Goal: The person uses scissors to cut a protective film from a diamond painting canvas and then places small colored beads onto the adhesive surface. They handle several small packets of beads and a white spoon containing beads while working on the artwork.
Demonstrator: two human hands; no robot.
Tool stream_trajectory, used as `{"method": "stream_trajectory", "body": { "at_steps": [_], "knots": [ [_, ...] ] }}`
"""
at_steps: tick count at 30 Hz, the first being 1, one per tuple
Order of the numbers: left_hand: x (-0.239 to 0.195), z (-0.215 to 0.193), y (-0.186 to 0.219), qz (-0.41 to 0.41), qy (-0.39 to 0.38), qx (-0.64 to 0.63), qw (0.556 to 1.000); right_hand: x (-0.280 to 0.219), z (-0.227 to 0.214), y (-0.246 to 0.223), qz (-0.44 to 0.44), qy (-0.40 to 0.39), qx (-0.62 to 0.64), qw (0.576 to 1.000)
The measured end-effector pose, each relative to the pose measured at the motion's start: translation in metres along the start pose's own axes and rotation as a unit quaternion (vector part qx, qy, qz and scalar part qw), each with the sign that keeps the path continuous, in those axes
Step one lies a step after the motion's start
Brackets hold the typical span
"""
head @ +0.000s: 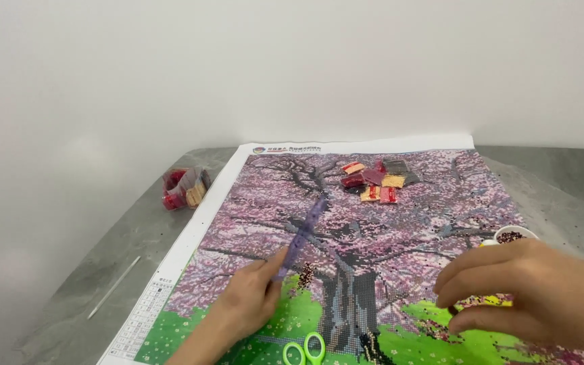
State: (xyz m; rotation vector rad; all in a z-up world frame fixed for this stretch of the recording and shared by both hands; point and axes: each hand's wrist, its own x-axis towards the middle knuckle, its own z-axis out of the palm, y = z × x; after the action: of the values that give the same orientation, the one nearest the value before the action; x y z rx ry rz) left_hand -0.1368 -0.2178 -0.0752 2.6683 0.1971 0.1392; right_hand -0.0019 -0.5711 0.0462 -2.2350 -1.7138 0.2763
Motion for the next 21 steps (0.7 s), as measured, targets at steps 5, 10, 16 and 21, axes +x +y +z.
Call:
{"method": "stream_trajectory", "body": {
  "at_steps": [5, 10, 16, 21],
  "knots": [
    [-0.002, 0.004, 0.003, 0.128, -0.012, -0.025, 0.991, -0.021, -0.018, 0.010, -0.017, 0.205, -0.067, 0.976],
    [0.059, -0.049, 0.008, -0.078, -0.055, 0.003, 0.995, -0.034, -0.027, 0.022, 0.004, 0.211, -0.111, 0.971],
    [0.149, -0.024, -0.034, -0.043, -0.032, 0.087, 0.995, -0.033, -0.028, 0.024, 0.009, 0.215, -0.110, 0.970],
    [0.167, 0.012, -0.039, 0.069, 0.053, 0.096, 0.992, -0.033, -0.030, 0.023, 0.041, 0.202, -0.110, 0.972]
  ]
}}
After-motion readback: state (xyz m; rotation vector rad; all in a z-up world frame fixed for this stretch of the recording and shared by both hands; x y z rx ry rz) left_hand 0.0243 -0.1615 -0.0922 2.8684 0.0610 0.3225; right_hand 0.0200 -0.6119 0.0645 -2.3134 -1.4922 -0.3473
